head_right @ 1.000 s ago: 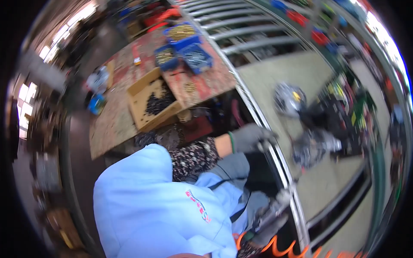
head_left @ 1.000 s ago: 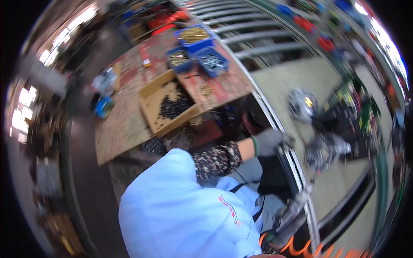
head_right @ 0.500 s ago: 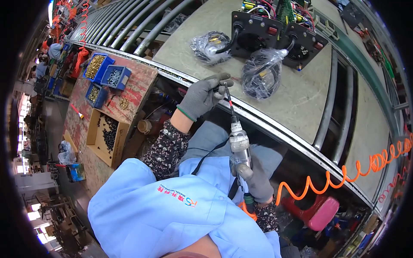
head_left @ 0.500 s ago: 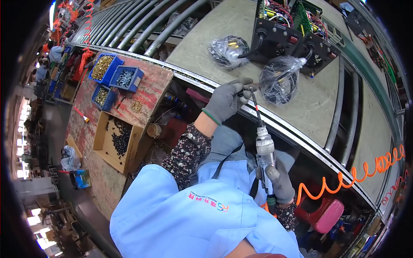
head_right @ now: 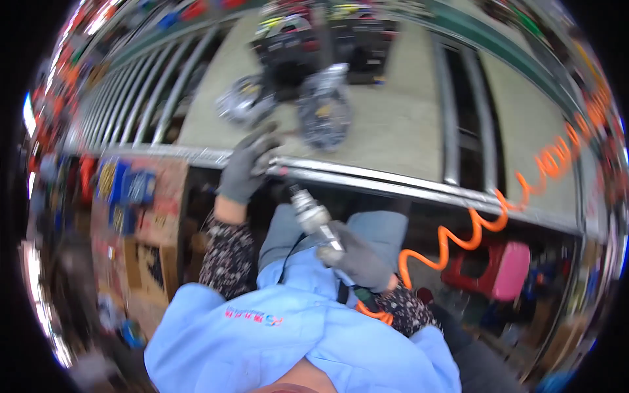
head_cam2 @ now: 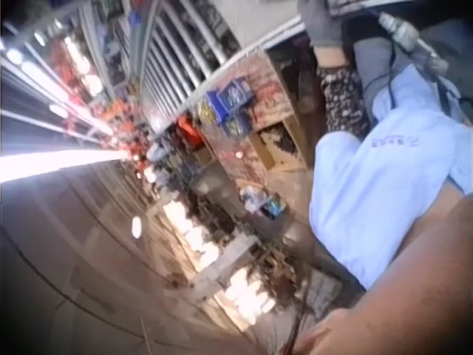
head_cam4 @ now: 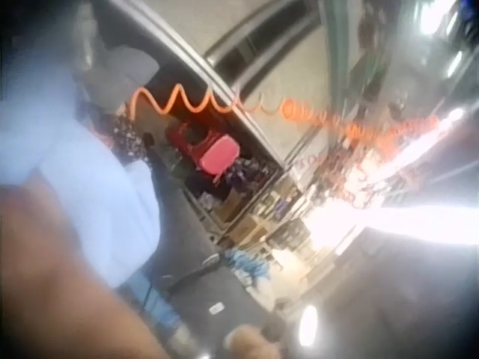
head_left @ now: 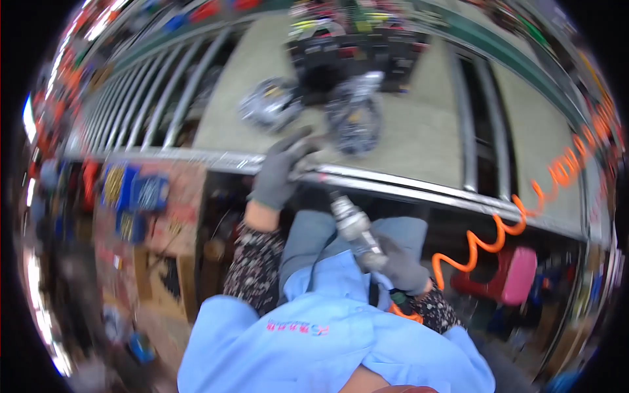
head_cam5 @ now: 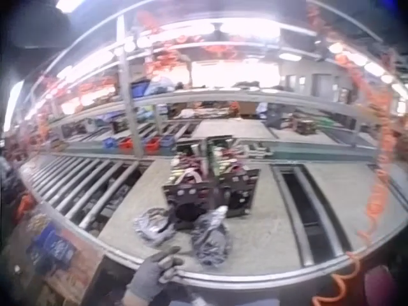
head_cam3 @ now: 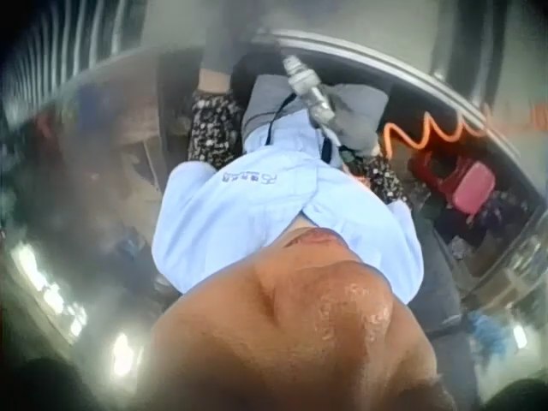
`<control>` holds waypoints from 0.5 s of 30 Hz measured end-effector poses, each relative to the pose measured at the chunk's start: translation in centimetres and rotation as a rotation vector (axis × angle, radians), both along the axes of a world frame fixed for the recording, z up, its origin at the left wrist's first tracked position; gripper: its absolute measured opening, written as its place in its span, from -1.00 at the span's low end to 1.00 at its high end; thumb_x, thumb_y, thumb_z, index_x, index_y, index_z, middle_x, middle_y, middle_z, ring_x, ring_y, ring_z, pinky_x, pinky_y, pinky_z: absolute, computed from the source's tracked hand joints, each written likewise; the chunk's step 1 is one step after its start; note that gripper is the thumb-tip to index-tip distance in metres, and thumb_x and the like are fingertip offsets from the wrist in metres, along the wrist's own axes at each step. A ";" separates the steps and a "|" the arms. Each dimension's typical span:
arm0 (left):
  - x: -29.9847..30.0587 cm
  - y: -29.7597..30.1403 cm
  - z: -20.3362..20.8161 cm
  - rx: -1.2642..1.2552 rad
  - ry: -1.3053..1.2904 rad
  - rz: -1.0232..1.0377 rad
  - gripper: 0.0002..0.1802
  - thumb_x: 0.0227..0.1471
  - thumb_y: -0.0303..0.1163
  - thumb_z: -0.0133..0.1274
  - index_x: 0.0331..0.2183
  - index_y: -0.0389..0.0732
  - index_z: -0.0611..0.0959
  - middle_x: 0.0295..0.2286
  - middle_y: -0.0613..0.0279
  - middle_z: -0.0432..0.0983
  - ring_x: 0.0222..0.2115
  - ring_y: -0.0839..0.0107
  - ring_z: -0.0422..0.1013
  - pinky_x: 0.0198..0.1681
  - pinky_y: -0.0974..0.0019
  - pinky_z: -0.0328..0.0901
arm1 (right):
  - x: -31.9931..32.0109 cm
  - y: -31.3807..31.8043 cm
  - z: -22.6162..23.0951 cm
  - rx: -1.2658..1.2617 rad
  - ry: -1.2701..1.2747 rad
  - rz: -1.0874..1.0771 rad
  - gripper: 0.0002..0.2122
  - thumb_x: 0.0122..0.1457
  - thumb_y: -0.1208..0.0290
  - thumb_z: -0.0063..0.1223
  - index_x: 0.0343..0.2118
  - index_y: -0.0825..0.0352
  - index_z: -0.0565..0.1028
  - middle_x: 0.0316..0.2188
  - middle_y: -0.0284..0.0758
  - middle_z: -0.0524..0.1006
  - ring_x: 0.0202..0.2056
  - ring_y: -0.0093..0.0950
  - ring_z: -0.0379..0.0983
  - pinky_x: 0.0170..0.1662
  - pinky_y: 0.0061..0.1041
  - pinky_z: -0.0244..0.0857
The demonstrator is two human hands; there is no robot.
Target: The person secures internal components of an electronic device by driving screws into a circuit board and cables within an electronic housing using an electric screwdriver.
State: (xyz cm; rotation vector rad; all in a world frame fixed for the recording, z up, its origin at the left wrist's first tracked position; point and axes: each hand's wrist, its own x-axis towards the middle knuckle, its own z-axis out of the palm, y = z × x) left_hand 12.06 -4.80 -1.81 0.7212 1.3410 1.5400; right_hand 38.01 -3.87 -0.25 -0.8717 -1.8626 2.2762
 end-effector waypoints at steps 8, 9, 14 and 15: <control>-0.6 0.6 1.0 -0.067 0.145 -0.264 -0.53 -0.07 -0.40 -0.04 -0.11 -0.46 0.34 -0.56 0.16 0.46 -0.83 0.74 0.13 -0.81 0.69 -0.07 | 1.4 -0.3 -2.1 -0.038 0.120 -0.056 -0.60 -0.03 0.09 0.03 -0.30 0.35 0.31 -0.57 -0.39 0.35 -0.54 -0.63 0.29 -0.47 -0.61 0.19; -0.6 0.6 1.3 -0.077 0.188 -0.285 -0.51 -0.09 -0.39 -0.01 -0.12 -0.48 0.35 -0.58 0.14 0.47 -0.84 0.73 0.13 -0.81 0.69 -0.06 | 1.4 -0.5 -2.0 -0.048 0.127 -0.054 -0.60 -0.03 0.09 0.02 -0.32 0.37 0.31 -0.57 -0.39 0.35 -0.54 -0.63 0.28 -0.48 -0.62 0.18; -0.2 1.3 2.4 -0.091 0.342 -0.320 -0.62 -0.02 -0.36 -0.14 -0.18 -0.42 0.43 -0.55 0.18 0.47 -0.77 0.69 0.21 -0.75 0.65 0.05 | 1.5 -0.2 -1.2 -0.131 0.145 -0.070 -0.64 -0.03 0.16 0.03 -0.34 0.37 0.31 -0.59 -0.40 0.33 -0.56 -0.64 0.26 -0.50 -0.64 0.16; 0.1 1.5 2.6 -0.031 0.389 -0.281 -0.62 -0.01 -0.36 -0.17 -0.16 -0.39 0.43 -0.53 0.19 0.47 -0.63 0.64 0.32 -0.63 0.64 0.14 | 1.4 -0.3 -1.7 -0.085 0.152 -0.085 -0.68 -0.03 0.21 0.01 -0.33 0.37 0.31 -0.59 -0.42 0.32 -0.56 -0.65 0.25 -0.49 -0.65 0.16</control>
